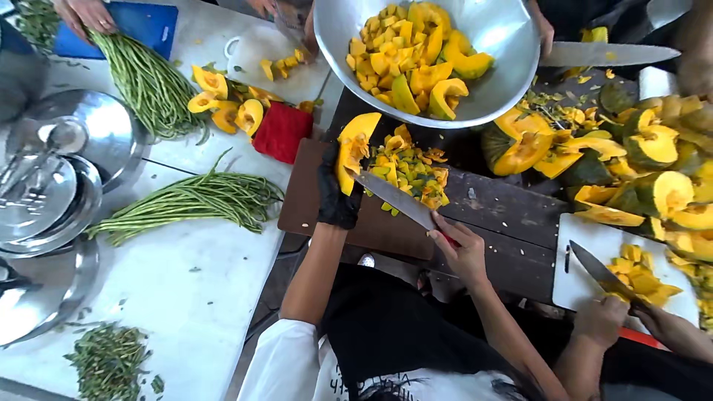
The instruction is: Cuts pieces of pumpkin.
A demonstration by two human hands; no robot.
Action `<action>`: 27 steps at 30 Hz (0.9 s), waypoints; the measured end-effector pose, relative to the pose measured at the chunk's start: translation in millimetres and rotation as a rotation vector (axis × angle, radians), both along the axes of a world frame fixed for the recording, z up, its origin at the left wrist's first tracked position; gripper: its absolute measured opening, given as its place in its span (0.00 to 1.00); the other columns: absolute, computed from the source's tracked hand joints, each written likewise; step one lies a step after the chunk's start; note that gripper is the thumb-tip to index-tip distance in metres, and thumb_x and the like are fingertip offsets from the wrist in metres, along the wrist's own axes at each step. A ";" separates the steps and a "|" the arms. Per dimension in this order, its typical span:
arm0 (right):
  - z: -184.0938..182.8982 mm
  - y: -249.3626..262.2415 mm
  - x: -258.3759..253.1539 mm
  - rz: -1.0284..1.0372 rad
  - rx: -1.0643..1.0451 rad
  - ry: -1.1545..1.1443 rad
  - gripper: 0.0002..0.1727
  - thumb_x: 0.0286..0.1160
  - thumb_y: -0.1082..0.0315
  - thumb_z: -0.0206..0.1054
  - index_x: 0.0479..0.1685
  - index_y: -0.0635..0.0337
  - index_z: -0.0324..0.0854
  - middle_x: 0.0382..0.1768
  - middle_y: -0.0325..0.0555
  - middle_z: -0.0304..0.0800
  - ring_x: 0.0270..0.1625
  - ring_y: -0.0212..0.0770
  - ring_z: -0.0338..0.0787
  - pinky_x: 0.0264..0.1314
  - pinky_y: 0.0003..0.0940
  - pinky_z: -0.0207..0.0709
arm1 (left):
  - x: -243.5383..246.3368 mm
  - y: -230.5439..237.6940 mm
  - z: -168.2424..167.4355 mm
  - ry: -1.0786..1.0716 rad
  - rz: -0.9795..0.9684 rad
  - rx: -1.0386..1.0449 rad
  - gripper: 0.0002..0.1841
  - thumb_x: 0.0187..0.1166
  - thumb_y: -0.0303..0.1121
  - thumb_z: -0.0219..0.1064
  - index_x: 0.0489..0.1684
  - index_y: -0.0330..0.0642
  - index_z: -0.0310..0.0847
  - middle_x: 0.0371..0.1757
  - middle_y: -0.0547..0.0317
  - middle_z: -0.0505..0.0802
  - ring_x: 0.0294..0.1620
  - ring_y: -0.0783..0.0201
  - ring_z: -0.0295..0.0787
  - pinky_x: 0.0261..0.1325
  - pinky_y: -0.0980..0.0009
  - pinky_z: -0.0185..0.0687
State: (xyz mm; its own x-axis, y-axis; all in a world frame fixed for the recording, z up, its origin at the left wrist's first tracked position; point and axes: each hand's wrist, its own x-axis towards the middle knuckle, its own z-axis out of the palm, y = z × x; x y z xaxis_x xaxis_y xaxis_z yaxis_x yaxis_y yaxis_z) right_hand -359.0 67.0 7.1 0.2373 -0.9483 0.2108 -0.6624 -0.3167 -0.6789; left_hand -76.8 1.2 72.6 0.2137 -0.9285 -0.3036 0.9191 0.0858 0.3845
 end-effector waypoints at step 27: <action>-16.5 -3.9 13.1 -0.109 0.002 -0.006 0.26 0.81 0.45 0.65 0.66 0.52 0.90 0.38 0.52 0.93 0.35 0.43 0.90 0.38 0.43 0.84 | -22.9 -6.3 1.6 -0.151 0.122 0.082 0.13 0.93 0.37 0.47 0.61 0.46 0.74 0.50 0.58 0.90 0.51 0.65 0.90 0.55 0.65 0.89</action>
State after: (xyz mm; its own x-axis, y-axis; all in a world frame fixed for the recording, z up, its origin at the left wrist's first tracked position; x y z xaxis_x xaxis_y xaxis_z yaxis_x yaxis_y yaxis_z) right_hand -345.9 63.1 -9.4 0.1314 -0.9689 0.2098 -0.6892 -0.2414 -0.6832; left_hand -99.6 -5.2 74.2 0.3715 -0.8668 -0.3328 0.8353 0.1556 0.5273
